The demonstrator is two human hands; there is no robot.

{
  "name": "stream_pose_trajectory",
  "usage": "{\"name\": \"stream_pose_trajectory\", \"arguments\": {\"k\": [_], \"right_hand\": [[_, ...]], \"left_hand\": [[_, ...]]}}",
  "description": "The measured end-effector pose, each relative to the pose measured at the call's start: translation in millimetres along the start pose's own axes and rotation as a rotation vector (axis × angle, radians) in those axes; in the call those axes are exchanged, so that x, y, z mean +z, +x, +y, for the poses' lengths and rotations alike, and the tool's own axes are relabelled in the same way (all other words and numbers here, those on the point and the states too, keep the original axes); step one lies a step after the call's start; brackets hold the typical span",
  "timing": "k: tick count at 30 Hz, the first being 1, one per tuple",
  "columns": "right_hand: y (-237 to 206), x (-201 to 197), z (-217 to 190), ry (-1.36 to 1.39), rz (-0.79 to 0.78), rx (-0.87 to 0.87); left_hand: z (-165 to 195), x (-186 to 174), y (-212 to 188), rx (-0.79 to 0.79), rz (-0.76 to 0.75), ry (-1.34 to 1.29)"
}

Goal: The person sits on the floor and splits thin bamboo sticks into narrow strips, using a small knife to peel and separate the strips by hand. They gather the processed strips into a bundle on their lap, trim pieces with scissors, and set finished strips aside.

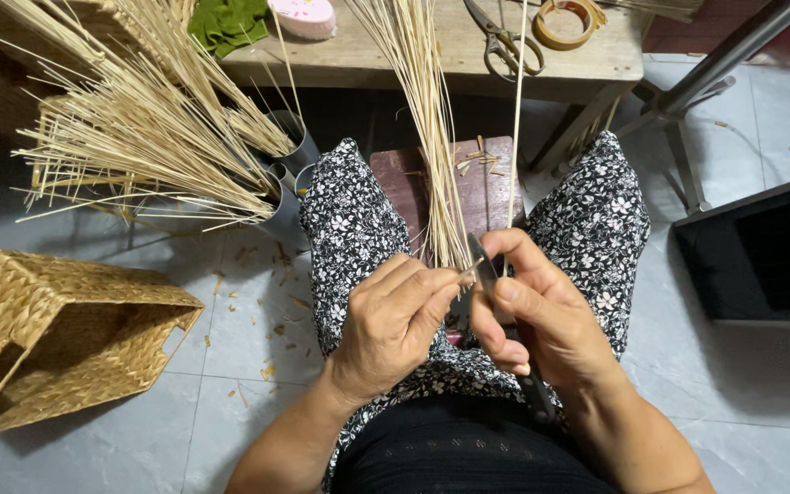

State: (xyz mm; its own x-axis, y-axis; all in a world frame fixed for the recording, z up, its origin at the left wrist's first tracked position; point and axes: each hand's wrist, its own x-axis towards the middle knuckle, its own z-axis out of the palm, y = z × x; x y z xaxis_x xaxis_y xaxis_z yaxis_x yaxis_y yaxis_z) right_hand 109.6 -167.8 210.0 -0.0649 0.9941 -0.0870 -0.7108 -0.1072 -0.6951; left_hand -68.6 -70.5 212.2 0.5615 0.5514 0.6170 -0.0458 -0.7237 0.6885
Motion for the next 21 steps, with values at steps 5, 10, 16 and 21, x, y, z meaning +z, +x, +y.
{"name": "stream_pose_trajectory", "arguments": {"k": [5,10,16,21], "right_hand": [[5.9,2.3,9.0,-0.069,0.074,0.075],[5.3,-3.1,-2.8,-0.085,0.069,-0.039],[9.5,-6.5,1.0,-0.084,0.094,-0.042],[17.0,-11.1,8.0,-0.084,0.114,0.028]], "left_hand": [[-2.0,0.2,0.1,0.003,-0.003,0.060],[-9.5,-6.1,1.1,-0.103,-0.173,-0.031],[-10.3,-1.9,-7.8,-0.173,-0.192,0.003],[-15.2,-1.6,-7.9,-0.204,-0.200,0.016]]}}
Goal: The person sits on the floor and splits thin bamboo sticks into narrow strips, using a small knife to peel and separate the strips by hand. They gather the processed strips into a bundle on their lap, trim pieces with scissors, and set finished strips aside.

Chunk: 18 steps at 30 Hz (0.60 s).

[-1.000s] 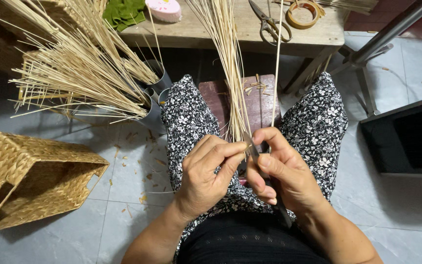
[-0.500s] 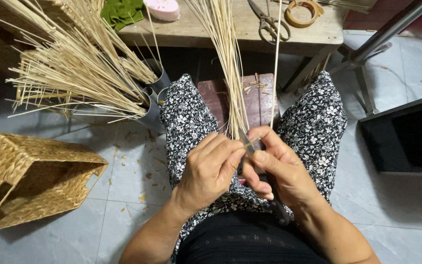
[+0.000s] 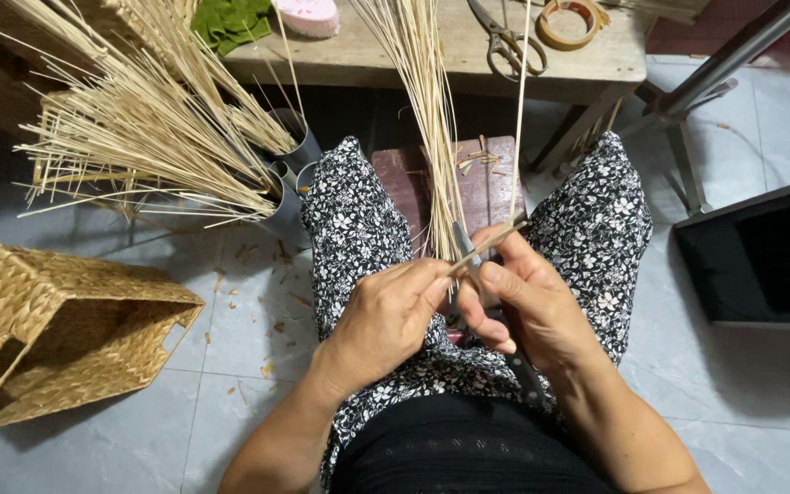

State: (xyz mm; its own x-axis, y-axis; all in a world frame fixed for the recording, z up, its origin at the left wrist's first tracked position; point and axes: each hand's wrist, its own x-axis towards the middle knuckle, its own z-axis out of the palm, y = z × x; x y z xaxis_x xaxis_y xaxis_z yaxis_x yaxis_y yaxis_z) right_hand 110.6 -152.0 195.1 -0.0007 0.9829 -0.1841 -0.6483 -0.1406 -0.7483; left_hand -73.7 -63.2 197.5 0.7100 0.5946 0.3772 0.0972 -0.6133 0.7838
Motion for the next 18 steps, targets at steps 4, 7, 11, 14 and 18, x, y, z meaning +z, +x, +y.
{"name": "stream_pose_trajectory", "arguments": {"k": [4,7,11,14,18], "right_hand": [[-2.6,-10.8,-11.6,-0.034,0.073,-0.125],[3.0,-12.5,-6.0,-0.011,0.029,-0.090],[15.0,-11.7,9.4,-0.047,0.035,0.033],[16.9,-13.0,11.6,-0.034,0.038,0.037],[18.0,-11.9,5.5,-0.064,0.041,0.032]], "left_hand": [[-6.2,-3.5,-0.4,-0.085,-0.055,-0.128],[-9.6,2.6,1.1,-0.107,-0.039,-0.107],[-10.4,3.5,7.2,-0.023,0.044,0.052],[-5.8,-7.1,13.2,-0.112,0.010,0.038],[5.1,-21.3,23.9,0.079,0.273,0.202]]}}
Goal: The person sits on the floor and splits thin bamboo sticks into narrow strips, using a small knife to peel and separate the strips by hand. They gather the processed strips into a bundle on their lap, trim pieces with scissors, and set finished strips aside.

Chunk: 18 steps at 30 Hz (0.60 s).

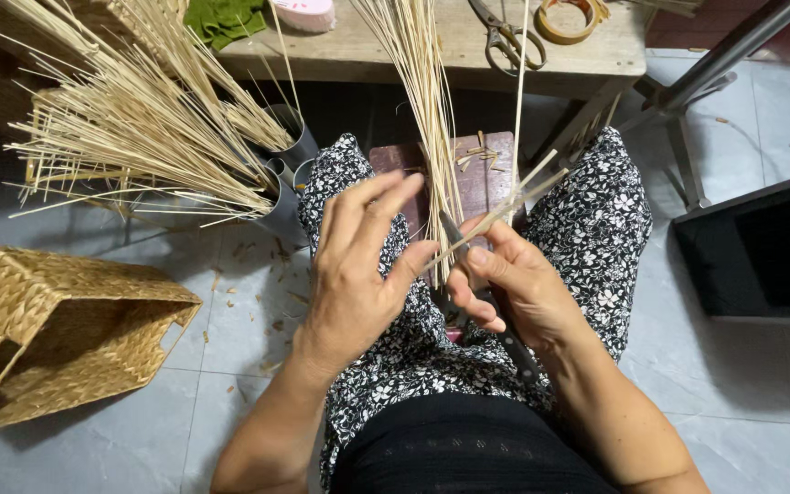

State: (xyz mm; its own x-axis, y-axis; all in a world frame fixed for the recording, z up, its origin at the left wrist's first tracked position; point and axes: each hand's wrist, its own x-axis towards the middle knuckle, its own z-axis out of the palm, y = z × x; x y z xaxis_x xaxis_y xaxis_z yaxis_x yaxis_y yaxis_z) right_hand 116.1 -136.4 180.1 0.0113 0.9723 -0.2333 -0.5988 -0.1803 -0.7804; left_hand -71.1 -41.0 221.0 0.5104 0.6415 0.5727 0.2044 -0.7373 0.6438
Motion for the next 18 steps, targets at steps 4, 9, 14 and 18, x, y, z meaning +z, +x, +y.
{"name": "stream_pose_trajectory", "arguments": {"k": [4,9,14,18], "right_hand": [[4.6,5.3,-4.4,-0.025,-0.068,-0.020],[17.7,3.8,2.3,0.029,-0.039,0.026],[36.0,7.6,41.0,-0.014,-0.162,0.337],[45.1,16.0,82.6,-0.084,-0.295,0.538]], "left_hand": [[0.2,7.2,17.1,0.149,-0.075,0.050],[-16.9,23.9,36.5,0.113,-0.162,-0.036],[-27.7,43.4,63.8,0.117,-0.085,-0.187],[-37.5,47.1,89.0,-0.015,-0.023,-0.327]]}}
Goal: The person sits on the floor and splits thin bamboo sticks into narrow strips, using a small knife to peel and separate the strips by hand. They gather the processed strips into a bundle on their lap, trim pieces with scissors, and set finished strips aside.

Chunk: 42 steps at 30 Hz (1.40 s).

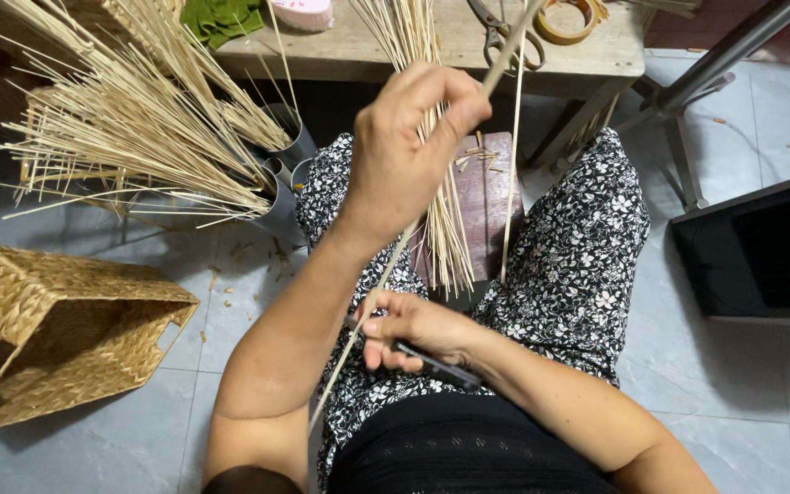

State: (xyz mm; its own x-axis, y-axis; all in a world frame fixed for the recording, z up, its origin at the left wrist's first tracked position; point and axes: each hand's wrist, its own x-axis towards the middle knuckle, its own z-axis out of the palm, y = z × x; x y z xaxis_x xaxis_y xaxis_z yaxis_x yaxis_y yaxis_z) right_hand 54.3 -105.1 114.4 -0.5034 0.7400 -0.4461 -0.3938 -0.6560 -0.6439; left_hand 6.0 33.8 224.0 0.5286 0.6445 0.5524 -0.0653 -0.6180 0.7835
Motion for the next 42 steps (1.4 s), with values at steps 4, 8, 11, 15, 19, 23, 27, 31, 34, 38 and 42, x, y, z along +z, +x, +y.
{"name": "stream_pose_trajectory", "arguments": {"k": [4,8,11,15,19,23,27,31,34,38,42], "right_hand": [[-4.9,-31.1,-12.2,0.004,0.094,-0.167],[-15.7,-56.0,-29.1,0.101,0.194,-0.275],[-17.2,-62.1,-35.1,0.147,0.174,-0.321],[-17.5,-61.0,-37.1,0.236,0.148,-0.332],[-9.0,-50.1,-25.3,0.201,0.034,-0.251],[2.7,-39.8,-2.3,0.160,0.021,-0.050],[3.0,-51.9,-1.9,0.150,0.038,-0.083],[-2.4,-67.9,-14.9,0.199,0.085,-0.203],[-5.3,-73.6,-21.2,0.194,0.222,-0.196],[-4.1,-71.2,-18.0,0.240,0.188,-0.156],[6.9,-49.0,10.4,0.043,0.071,0.042]], "left_hand": [[-14.5,-13.0,0.2,-0.018,-0.113,-0.018],[-28.6,-19.2,-26.9,-0.196,-0.452,0.181],[-38.1,-14.8,-42.8,-0.328,-0.524,0.258],[-48.7,-7.5,-45.2,-0.340,-0.396,0.150],[-61.3,3.1,-27.2,-0.420,-0.306,-0.092],[-73.0,8.3,-7.5,-0.293,-0.149,-0.208],[-75.4,7.1,-9.2,-0.399,-0.159,-0.069],[-75.2,2.2,-32.5,-0.566,-0.449,0.105],[-80.1,5.3,-45.5,-0.530,-0.479,0.077],[-87.8,12.9,-46.7,-0.518,-0.384,0.060],[-94.1,18.7,-15.3,-0.394,-0.150,-0.046]]}}
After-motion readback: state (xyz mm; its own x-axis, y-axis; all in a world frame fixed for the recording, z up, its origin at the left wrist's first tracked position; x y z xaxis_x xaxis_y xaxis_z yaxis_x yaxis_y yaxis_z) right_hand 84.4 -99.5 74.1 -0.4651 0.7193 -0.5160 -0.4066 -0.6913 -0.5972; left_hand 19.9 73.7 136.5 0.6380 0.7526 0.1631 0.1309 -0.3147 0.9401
